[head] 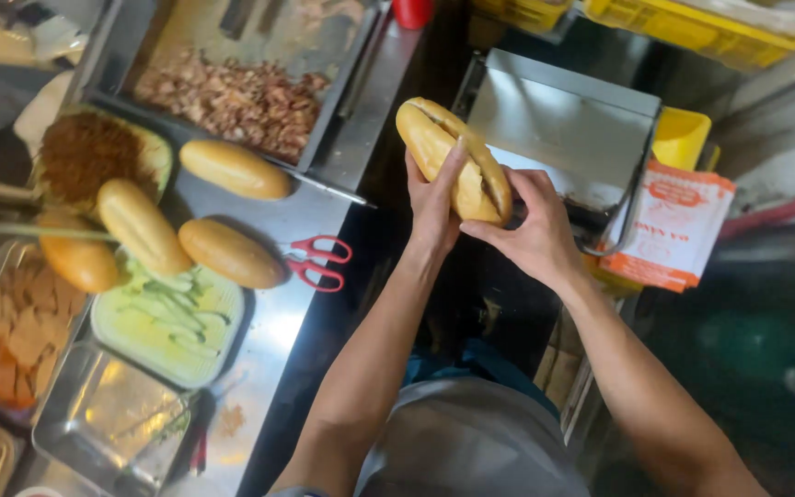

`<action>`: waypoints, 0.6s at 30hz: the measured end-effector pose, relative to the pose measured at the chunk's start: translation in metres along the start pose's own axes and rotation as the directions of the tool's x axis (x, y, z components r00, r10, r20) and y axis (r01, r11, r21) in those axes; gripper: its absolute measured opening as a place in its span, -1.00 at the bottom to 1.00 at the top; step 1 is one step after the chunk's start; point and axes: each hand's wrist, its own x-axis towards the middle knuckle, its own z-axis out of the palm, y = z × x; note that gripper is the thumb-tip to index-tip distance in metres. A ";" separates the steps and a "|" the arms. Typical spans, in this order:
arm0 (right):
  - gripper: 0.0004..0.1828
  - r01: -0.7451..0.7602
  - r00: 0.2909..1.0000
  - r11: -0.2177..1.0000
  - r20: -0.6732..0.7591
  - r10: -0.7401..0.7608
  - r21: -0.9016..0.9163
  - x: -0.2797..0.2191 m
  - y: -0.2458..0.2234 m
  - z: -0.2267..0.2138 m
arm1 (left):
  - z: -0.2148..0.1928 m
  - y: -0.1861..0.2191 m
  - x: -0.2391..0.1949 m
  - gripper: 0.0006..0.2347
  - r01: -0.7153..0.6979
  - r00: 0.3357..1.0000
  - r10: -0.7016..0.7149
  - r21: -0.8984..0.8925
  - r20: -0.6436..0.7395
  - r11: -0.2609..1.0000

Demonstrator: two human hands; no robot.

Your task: Prepare Vietnamese sandwiches (banh mi) by adding various ingredients and toasting them.

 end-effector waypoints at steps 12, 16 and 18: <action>-0.30 -0.406 0.864 0.820 -0.124 0.489 0.405 -0.072 0.106 0.013 | -0.077 -0.149 0.056 -0.39 0.221 0.874 -0.384 0.460 0.299 0.860; -0.27 -0.568 0.705 0.683 -0.156 0.692 0.460 -0.125 0.136 0.015 | -0.087 -0.128 0.079 -0.33 -0.051 0.858 -0.476 0.954 0.194 0.297; -0.26 -0.543 0.698 0.607 -0.091 0.711 0.579 -0.160 0.153 0.017 | -0.149 -0.173 0.107 -0.46 -0.664 0.708 -0.590 0.649 0.387 -0.371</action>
